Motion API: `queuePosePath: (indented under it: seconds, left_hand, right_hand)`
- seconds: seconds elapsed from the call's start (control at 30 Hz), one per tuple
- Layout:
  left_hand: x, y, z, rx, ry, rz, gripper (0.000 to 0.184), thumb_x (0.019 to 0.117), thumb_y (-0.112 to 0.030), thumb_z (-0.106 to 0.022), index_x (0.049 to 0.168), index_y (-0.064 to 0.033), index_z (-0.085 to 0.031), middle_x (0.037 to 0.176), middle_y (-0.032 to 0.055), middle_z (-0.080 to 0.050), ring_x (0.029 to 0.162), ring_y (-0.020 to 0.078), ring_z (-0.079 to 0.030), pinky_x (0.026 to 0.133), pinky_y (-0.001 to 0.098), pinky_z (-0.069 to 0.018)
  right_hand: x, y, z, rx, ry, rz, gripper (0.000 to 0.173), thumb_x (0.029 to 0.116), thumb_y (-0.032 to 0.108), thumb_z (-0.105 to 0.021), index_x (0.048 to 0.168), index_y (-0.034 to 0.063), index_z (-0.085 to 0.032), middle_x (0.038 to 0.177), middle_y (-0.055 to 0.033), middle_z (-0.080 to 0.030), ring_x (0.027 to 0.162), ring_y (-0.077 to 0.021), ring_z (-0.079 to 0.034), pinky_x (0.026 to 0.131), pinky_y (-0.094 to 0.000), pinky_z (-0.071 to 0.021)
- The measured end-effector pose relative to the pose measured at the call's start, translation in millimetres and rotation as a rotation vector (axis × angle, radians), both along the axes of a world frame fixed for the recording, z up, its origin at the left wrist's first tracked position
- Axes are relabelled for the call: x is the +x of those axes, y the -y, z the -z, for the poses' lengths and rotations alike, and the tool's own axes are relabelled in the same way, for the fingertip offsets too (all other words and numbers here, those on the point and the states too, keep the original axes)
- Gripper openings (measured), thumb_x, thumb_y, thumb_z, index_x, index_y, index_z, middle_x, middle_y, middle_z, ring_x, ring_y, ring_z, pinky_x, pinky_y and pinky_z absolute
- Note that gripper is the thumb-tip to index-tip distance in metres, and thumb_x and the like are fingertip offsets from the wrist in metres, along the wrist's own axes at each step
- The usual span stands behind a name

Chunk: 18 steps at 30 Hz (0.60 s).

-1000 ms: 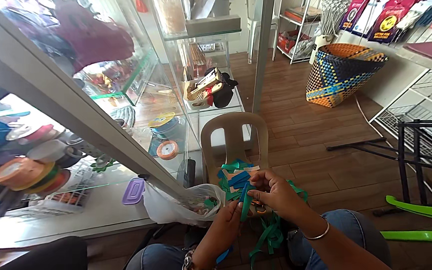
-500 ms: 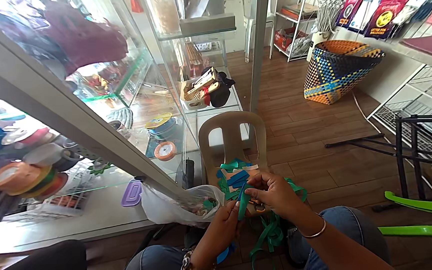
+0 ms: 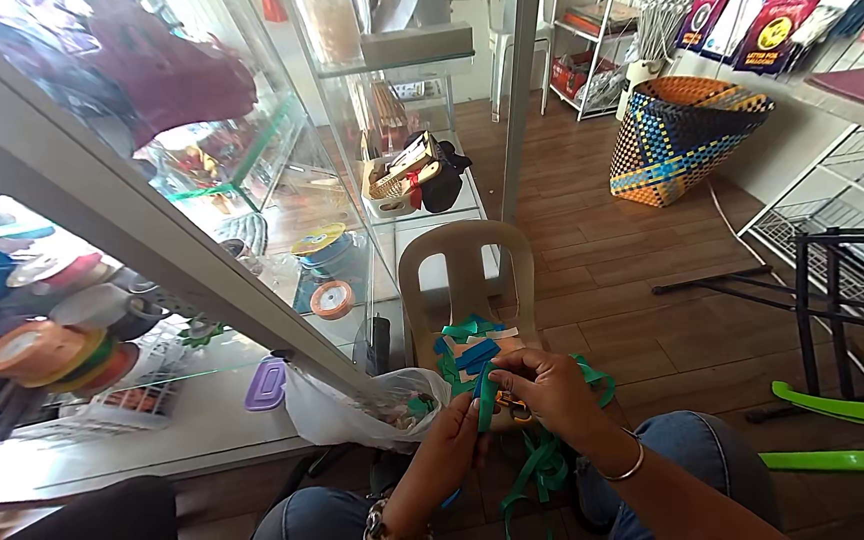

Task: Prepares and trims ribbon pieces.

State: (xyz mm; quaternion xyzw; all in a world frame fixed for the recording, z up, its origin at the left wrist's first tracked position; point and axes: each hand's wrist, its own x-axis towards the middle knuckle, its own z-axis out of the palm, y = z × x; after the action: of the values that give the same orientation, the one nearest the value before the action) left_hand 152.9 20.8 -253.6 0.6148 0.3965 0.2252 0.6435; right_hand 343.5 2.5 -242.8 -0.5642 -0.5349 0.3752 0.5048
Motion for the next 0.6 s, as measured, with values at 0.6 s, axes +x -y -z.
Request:
queuePosePath:
  seconds: [0.6]
  left_hand:
    - [-0.6, -0.4, -0.9, 0.018, 0.001, 0.014, 0.030, 0.1115, -0.017, -0.031, 0.117, -0.0059, -0.059, 0.070, -0.0051, -0.056, 0.055, 0.0041, -0.056, 0.053, 0.0193, -0.0515]
  right_hand:
    - [3.1, -3.1, -6.7, -0.147, -0.242, -0.049, 0.019, 0.0882, 0.009, -0.079, 0.105, 0.0029, -0.071, 0.087, -0.0009, -0.073, 0.068, -0.0035, -0.067, 0.060, -0.0172, -0.0560]
